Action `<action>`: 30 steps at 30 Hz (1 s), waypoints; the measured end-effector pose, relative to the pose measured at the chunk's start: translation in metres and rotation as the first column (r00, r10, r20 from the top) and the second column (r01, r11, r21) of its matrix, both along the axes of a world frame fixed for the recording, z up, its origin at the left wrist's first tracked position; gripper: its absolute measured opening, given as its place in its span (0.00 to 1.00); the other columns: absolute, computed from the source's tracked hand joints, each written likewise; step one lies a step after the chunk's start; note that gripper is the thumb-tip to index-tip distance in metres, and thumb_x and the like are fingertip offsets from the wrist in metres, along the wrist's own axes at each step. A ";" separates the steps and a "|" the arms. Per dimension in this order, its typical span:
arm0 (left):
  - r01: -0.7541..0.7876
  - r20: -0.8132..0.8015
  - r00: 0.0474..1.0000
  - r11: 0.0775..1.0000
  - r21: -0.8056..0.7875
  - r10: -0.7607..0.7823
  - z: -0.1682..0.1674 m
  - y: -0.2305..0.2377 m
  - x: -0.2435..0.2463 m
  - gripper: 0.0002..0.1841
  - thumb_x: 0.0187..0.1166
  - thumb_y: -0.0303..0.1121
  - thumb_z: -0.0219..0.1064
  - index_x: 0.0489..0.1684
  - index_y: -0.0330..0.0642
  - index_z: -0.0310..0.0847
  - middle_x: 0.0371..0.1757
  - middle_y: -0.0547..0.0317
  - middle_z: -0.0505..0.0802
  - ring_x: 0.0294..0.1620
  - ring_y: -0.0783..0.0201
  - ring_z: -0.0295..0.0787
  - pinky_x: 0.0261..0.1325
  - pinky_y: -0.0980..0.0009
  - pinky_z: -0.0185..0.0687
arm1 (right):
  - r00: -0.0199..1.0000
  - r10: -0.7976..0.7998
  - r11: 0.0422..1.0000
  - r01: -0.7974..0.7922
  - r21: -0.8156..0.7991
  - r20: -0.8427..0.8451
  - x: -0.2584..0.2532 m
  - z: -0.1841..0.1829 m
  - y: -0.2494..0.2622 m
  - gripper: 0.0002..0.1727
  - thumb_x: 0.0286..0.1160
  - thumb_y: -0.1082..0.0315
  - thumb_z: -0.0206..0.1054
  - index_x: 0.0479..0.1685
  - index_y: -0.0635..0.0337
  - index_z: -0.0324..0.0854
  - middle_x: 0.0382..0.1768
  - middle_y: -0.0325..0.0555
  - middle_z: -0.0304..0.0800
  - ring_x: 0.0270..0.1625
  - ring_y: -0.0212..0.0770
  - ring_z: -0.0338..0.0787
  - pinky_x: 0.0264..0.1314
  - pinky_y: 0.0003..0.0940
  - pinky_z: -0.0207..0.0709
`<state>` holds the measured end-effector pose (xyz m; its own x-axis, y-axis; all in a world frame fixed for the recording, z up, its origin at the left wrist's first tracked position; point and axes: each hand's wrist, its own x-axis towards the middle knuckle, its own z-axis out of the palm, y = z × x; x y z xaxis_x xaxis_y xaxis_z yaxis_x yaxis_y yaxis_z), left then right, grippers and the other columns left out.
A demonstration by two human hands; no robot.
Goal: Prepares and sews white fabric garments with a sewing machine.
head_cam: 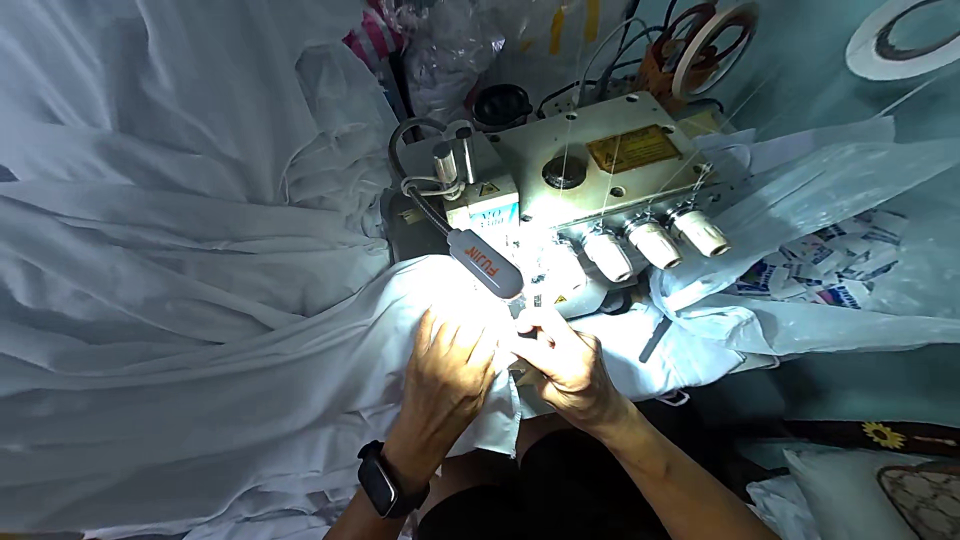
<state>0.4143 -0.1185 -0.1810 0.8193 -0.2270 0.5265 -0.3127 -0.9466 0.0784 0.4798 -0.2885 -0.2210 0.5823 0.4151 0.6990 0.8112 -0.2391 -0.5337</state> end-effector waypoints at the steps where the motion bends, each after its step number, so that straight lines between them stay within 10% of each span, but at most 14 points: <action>1: 0.005 0.001 1.000 1.000 0.007 -0.005 0.000 0.001 0.001 0.17 0.85 0.34 0.56 0.50 0.45 0.94 0.52 0.54 0.97 0.54 0.54 0.93 0.72 0.49 0.72 | 1.000 -0.004 1.000 0.004 0.001 0.000 0.001 0.000 0.001 0.10 0.74 0.70 0.64 0.39 0.55 0.94 0.41 0.55 0.90 0.29 0.37 0.83 0.28 0.26 0.73; 11: 0.035 -0.052 0.998 0.998 0.047 -0.033 -0.002 0.009 0.004 0.16 0.84 0.31 0.56 0.51 0.45 0.94 0.56 0.51 0.96 0.61 0.50 0.91 0.75 0.46 0.70 | 0.999 -0.042 0.999 0.042 -0.013 0.012 0.005 0.003 0.007 0.11 0.71 0.72 0.65 0.40 0.56 0.95 0.39 0.54 0.91 0.31 0.41 0.88 0.30 0.29 0.79; 17: 0.046 -0.168 0.980 0.946 -0.320 -0.104 0.003 0.026 0.005 0.16 0.83 0.35 0.59 0.51 0.31 0.88 0.54 0.45 0.94 0.65 0.53 0.89 0.80 0.55 0.72 | 0.998 -0.069 0.997 0.068 -0.043 -0.012 0.005 0.003 0.005 0.11 0.70 0.69 0.66 0.41 0.56 0.95 0.38 0.55 0.91 0.32 0.43 0.89 0.30 0.33 0.80; 30: 0.059 -0.129 0.986 0.950 -0.307 -0.103 0.005 0.045 0.019 0.11 0.70 0.37 0.71 0.38 0.41 0.96 0.51 0.53 0.97 0.66 0.55 0.90 0.80 0.46 0.69 | 0.993 -0.105 0.994 0.103 -0.037 -0.059 -0.006 0.004 0.008 0.12 0.67 0.64 0.68 0.40 0.59 0.95 0.40 0.56 0.91 0.30 0.40 0.87 0.29 0.30 0.77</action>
<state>0.4335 -0.0735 -0.1755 0.8758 -0.1446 0.4605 -0.3524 -0.8436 0.4053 0.4740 -0.2806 -0.2173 0.6646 0.3727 0.6476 0.7472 -0.3395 -0.5713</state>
